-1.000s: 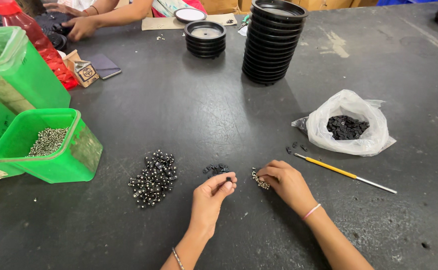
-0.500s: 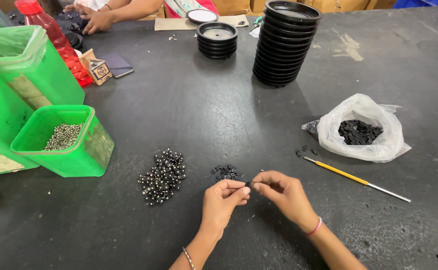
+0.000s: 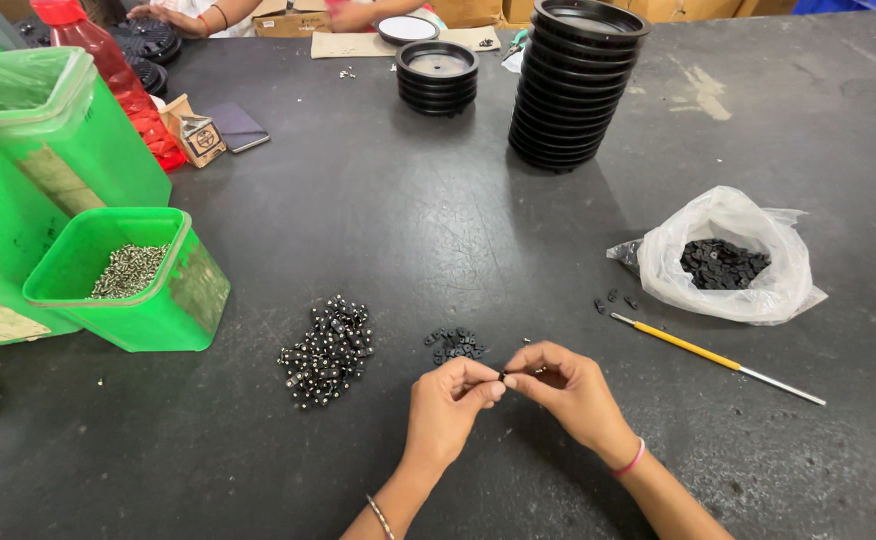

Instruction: The person sits at a workbench assembling small black plastic fastener components by hand. They pick a black plastic cap and a metal pin, press the parts together with both hands, and place the finished piece onto a growing pile, repeating the cycle; at the end they reach into a green bin for more parts.

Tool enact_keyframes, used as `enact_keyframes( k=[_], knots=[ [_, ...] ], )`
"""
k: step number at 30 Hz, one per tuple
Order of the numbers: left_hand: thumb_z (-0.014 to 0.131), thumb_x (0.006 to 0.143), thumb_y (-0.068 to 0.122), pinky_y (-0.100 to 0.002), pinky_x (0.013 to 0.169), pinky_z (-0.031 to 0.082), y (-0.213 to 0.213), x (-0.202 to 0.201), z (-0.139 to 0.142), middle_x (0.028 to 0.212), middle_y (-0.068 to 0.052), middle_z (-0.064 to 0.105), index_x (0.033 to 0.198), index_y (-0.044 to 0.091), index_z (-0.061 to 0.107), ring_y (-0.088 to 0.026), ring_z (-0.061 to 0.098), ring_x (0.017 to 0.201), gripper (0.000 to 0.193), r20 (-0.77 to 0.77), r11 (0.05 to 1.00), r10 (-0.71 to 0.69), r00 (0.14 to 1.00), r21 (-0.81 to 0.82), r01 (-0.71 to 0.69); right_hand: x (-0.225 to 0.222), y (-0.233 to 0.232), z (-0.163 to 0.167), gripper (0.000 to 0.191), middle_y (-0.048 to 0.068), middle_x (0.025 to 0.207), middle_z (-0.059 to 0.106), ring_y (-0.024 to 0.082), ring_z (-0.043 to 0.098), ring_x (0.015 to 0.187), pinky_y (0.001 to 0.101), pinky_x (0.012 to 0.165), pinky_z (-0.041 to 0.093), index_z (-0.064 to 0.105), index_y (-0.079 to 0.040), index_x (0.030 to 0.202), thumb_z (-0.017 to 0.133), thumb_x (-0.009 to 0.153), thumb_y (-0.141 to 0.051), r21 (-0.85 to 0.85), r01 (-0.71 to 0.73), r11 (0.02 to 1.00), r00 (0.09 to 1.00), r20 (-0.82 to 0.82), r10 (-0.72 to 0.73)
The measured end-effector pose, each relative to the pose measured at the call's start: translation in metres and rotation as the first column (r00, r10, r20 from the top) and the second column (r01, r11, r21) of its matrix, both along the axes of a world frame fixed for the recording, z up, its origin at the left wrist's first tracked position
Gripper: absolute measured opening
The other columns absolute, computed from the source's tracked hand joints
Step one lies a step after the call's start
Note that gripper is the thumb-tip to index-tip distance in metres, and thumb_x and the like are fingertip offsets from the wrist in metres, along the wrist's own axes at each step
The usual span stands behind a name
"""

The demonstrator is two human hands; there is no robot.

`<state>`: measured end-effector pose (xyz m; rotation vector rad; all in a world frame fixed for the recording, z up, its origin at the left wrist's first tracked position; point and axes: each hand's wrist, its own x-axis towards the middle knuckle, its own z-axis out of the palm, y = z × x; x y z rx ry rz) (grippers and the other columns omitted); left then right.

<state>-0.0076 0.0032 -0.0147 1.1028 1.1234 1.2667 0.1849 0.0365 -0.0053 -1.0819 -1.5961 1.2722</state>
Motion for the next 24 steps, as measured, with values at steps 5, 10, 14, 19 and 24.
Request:
enact_keyframes(
  k=[5,10,14,19,24],
  knots=[
    [0.075,0.085,0.0,-0.023,0.065,0.056,-0.006,0.001,0.01,0.073,-0.002,0.075,0.088,0.0,0.073,-0.006,0.068,0.069,0.004,-0.177,0.996,0.02,0.984,0.084,-0.005,0.006,0.0,-0.005,0.018,0.006,0.097,0.08,0.012,0.073,0.089,0.0285,0.082,0.06,0.08,0.001,0.103,0.077,0.087,-0.004,-0.049,-0.018,0.999,0.999,0.042,0.02],
    [0.074,0.085,0.0,-0.028,0.066,0.057,-0.003,-0.006,0.021,0.079,-0.008,0.076,0.092,0.001,0.072,-0.016,0.073,0.073,0.007,-0.316,0.973,0.143,0.938,0.219,-0.075,0.004,0.004,-0.003,0.023,0.004,0.103,0.078,0.01,0.07,0.095,0.0274,0.086,0.058,0.076,0.0,0.111,0.076,0.088,-0.005,-0.019,-0.073,0.997,0.997,-0.033,0.073],
    [0.065,0.089,0.001,-0.039,0.072,0.057,0.008,-0.055,0.031,0.091,-0.012,0.074,0.1,0.005,0.07,-0.031,0.074,0.084,0.013,-0.499,0.821,0.527,0.688,0.508,-0.261,0.017,0.01,0.006,0.031,0.0,0.103,0.077,0.007,0.07,0.094,0.0249,0.085,0.056,0.072,-0.005,0.118,0.072,0.087,-0.011,0.054,0.082,0.995,0.996,0.017,-0.083],
    [0.063,0.092,0.006,-0.044,0.084,0.053,0.011,-0.1,0.033,0.103,-0.006,0.073,0.098,0.01,0.074,-0.03,0.064,0.104,0.013,-0.793,0.837,0.505,0.34,0.356,-0.415,0.03,0.017,0.011,0.026,0.001,0.096,0.074,0.008,0.066,0.086,0.026,0.079,0.057,0.076,-0.002,0.115,0.07,0.094,-0.016,0.053,0.183,0.982,0.983,0.021,-0.185],
    [0.056,0.08,-0.008,-0.041,0.095,0.054,0.018,-0.083,0.014,0.117,-0.01,0.072,0.11,0.004,0.074,-0.03,0.062,0.117,0.037,-0.657,0.752,0.626,0.421,0.652,-0.099,0.03,0.016,0.015,0.023,0.001,0.092,0.073,0.007,0.065,0.083,0.0245,0.076,0.055,0.076,-0.003,0.112,0.07,0.094,-0.015,0.088,0.242,0.966,0.961,0.112,-0.251]
  ],
)
